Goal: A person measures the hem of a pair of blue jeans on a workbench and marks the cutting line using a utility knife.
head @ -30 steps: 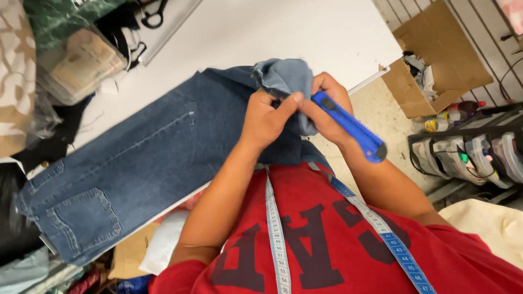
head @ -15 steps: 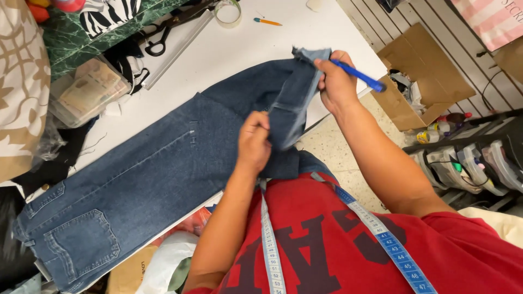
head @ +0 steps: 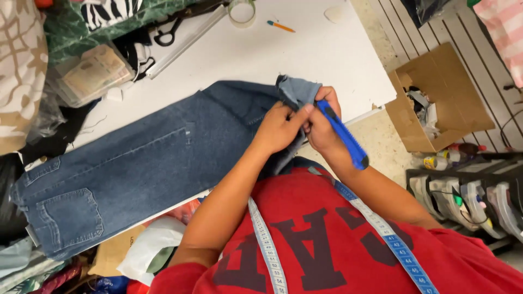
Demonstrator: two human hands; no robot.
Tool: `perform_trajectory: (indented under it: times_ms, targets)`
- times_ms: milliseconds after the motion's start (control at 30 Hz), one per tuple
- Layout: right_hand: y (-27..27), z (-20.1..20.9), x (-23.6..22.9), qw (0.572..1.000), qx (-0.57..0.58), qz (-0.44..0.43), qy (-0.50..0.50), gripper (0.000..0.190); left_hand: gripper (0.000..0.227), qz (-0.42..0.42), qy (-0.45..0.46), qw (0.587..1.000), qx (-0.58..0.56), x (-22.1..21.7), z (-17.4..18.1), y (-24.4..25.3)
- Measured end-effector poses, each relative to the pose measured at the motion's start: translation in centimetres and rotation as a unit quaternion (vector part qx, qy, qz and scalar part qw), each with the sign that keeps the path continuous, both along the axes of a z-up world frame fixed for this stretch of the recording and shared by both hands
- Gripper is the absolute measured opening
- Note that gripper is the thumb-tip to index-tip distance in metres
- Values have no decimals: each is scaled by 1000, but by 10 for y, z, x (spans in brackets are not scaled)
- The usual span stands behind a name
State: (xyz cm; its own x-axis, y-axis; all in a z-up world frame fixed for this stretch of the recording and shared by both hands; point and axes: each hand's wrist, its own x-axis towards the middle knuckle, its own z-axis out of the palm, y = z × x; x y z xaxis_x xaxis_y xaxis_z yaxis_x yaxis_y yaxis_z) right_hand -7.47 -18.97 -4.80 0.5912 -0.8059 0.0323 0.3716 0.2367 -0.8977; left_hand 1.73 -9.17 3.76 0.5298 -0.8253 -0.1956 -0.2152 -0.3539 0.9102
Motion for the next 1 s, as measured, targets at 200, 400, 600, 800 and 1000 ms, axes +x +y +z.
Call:
perform_trajectory:
  times_ms: [200,400,600,800,1000]
  targets:
    - [-37,0,-8,993,-90,11,74,35,54,11,40,997,62,7,-5,-33]
    - [-90,-5,10,998,-6,-31,56,39,48,181,217,957,-65,-22,3,-43]
    - [-91,34,-3,994,-55,19,93,31,44,212,360,902,-109,-48,-10,-60]
    - [-78,44,-10,994,-85,-24,65,32,41,291,313,883,-195,-57,-55,-67]
    - [-104,50,-21,962,-229,50,142,20,43,263,377,850,-257,-44,-73,-45]
